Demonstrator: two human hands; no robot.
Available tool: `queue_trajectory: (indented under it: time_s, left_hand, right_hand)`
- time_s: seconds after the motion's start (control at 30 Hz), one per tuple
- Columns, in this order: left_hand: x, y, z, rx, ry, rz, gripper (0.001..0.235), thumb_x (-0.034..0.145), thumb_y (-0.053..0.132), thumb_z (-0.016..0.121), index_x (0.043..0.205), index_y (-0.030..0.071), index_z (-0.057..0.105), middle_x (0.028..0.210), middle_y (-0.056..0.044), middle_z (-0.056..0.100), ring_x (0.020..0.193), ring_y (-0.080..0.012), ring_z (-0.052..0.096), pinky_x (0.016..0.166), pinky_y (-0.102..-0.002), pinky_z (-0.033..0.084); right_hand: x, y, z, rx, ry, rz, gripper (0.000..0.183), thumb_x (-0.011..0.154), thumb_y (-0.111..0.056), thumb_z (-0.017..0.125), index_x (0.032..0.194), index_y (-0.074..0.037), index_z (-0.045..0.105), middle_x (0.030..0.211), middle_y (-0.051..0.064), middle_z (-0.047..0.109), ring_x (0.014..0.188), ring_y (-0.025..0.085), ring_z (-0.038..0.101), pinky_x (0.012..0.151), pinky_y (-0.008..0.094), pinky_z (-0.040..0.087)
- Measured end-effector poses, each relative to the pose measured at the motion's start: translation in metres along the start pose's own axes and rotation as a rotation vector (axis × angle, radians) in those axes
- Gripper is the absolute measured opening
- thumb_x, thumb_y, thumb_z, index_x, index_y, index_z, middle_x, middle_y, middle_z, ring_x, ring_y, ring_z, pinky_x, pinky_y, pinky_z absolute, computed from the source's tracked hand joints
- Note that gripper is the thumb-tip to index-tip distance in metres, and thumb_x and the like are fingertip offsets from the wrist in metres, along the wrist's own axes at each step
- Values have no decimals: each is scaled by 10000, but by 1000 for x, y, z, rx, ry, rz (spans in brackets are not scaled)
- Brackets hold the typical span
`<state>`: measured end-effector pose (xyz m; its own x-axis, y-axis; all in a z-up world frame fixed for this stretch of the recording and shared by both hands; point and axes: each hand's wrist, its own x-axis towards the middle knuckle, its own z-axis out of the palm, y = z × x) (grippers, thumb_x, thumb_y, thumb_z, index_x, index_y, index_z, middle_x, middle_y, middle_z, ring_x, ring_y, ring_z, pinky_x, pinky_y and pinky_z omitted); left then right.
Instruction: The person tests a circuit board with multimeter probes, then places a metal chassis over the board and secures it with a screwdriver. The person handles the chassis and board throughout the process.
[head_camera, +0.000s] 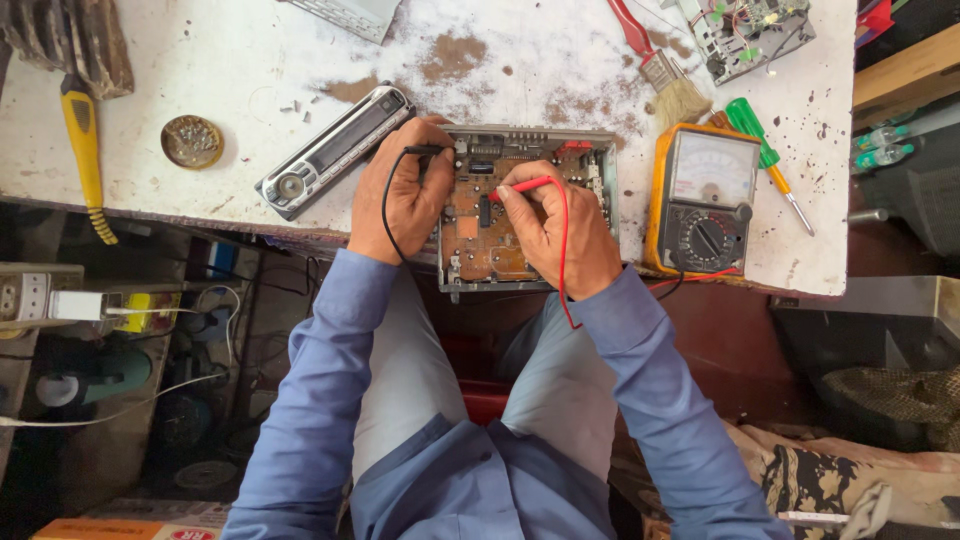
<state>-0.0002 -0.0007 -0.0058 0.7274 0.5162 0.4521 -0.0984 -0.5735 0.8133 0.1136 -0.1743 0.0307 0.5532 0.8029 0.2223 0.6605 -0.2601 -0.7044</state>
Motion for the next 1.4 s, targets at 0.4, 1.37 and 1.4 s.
queue_trajectory:
  time_s: [0.4, 1.37, 1.4]
  left_hand:
    - [0, 0, 0, 0, 7, 1, 105, 1012, 91, 634, 1102, 59, 590, 1208, -141, 691, 1118, -358, 669, 912, -416, 538]
    - [0, 2, 0, -13, 5, -8, 100, 1010, 88, 627, 1100, 59, 594, 1210, -137, 693, 1123, -353, 670, 922, -412, 540]
    - [0, 2, 0, -11, 6, -8, 103, 1010, 88, 626, 1102, 58, 593, 1213, -138, 693, 1123, -354, 671, 922, -412, 540]
  right_hand:
    - [0, 1, 0, -20, -1, -12, 159, 1045, -180, 660, 1063, -22, 646, 869, 133, 719, 758, 292, 736, 652, 371, 547]
    - [0, -1, 0, -5, 2, -23, 154, 1043, -178, 660, 1066, -26, 642, 872, 133, 726, 746, 288, 737, 639, 371, 550]
    - [0, -1, -1, -9, -5, -3, 155, 1038, -179, 661, 1062, -27, 645, 863, 132, 725, 731, 284, 736, 632, 371, 548]
